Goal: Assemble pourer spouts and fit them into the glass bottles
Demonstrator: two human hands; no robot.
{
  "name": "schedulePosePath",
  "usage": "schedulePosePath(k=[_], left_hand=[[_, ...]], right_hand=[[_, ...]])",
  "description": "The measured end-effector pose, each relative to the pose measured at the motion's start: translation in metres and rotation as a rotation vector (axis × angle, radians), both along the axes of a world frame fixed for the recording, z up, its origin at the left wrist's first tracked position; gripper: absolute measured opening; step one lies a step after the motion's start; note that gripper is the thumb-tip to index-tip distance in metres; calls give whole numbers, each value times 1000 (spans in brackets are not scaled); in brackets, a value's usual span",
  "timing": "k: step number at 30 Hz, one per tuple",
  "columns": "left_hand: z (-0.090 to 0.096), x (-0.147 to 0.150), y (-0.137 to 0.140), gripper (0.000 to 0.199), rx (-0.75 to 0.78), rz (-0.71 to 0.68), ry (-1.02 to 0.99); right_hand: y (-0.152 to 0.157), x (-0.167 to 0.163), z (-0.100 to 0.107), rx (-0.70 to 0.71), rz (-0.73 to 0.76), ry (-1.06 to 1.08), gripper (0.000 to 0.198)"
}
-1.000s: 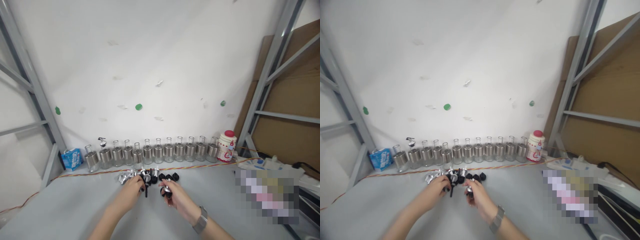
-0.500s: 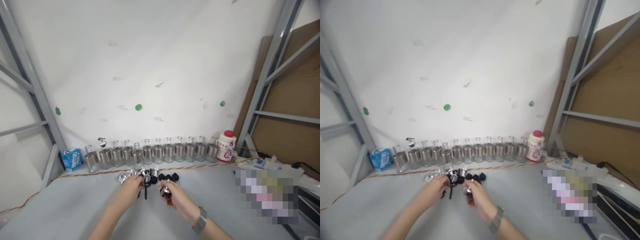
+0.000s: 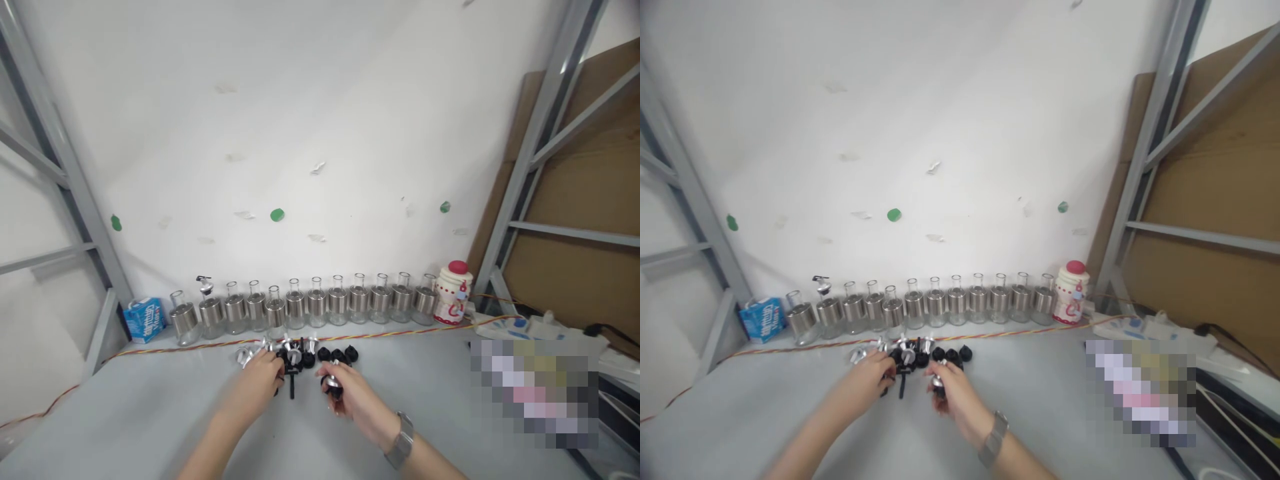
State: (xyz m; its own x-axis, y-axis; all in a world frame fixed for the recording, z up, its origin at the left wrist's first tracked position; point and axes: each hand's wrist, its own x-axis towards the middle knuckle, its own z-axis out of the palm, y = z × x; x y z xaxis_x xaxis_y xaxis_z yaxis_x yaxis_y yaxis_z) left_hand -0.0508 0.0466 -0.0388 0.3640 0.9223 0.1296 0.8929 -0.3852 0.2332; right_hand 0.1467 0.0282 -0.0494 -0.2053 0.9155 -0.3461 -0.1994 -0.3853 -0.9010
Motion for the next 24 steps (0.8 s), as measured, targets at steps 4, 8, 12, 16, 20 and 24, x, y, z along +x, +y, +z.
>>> schedulePosePath(k=[4,8,12,16,20,24], left_hand=[[0,5,-1,15,-5,38,21],[0,8,-3,15,5,61,6],[-1,10,-2,14,33,97,-102],[-3,14,2,7,49,138,-330],[-4,19,2,4,59,100,-489],[-6,23,-1,3,100,79,-583]], right_hand=[[0,0,0,-6,6,-2,20],[0,-1,1,-13,5,-18,21],[0,-1,-4,34,24,-51,16],[0,-2,-15,232,135,-215,18],[-5,-5,-16,296,229,-329,21],[-11,-4,-11,373,262,-422,20]])
